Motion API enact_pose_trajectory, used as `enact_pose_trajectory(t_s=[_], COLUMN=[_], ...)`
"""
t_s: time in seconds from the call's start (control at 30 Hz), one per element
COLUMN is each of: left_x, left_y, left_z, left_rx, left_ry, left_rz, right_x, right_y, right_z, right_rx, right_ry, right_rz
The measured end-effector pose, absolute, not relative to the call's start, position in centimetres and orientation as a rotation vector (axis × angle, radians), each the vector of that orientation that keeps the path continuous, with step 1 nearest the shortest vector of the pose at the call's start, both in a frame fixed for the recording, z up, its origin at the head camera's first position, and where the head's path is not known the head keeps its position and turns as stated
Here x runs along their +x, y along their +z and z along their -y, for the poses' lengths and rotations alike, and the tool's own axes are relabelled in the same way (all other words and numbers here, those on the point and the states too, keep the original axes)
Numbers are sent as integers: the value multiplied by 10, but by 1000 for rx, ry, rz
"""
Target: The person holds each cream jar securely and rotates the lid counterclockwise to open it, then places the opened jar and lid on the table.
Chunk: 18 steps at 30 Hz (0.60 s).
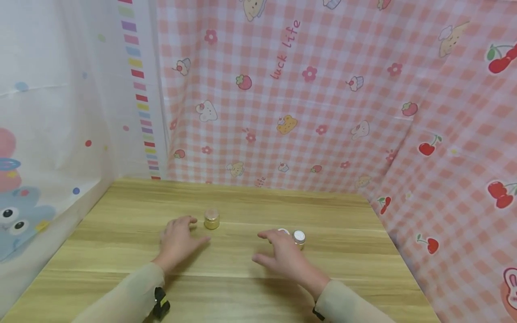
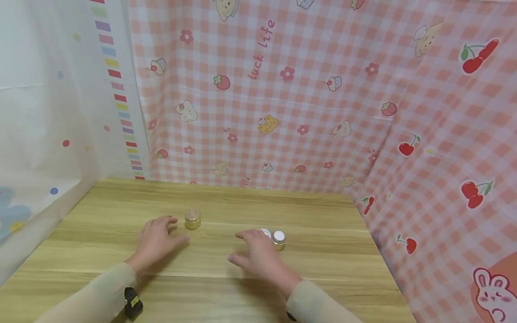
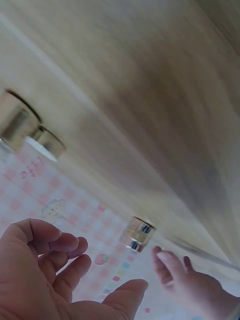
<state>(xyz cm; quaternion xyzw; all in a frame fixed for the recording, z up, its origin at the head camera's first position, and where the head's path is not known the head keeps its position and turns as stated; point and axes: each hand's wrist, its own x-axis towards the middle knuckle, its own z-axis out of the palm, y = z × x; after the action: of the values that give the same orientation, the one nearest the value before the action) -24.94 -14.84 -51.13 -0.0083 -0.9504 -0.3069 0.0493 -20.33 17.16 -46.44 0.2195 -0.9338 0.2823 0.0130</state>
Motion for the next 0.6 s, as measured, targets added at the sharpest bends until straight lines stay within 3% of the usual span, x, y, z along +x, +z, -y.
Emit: enact_pose_trajectory(t_s=[0.6], left_x=[-282], left_y=[-518], left_z=[119], left_rx=[142], left_ry=[-980], left_rz=[2912], right_x=[-221], right_y=[-480], right_z=[-146], right_rx=[669], right_ry=[961], right_rz=[3032])
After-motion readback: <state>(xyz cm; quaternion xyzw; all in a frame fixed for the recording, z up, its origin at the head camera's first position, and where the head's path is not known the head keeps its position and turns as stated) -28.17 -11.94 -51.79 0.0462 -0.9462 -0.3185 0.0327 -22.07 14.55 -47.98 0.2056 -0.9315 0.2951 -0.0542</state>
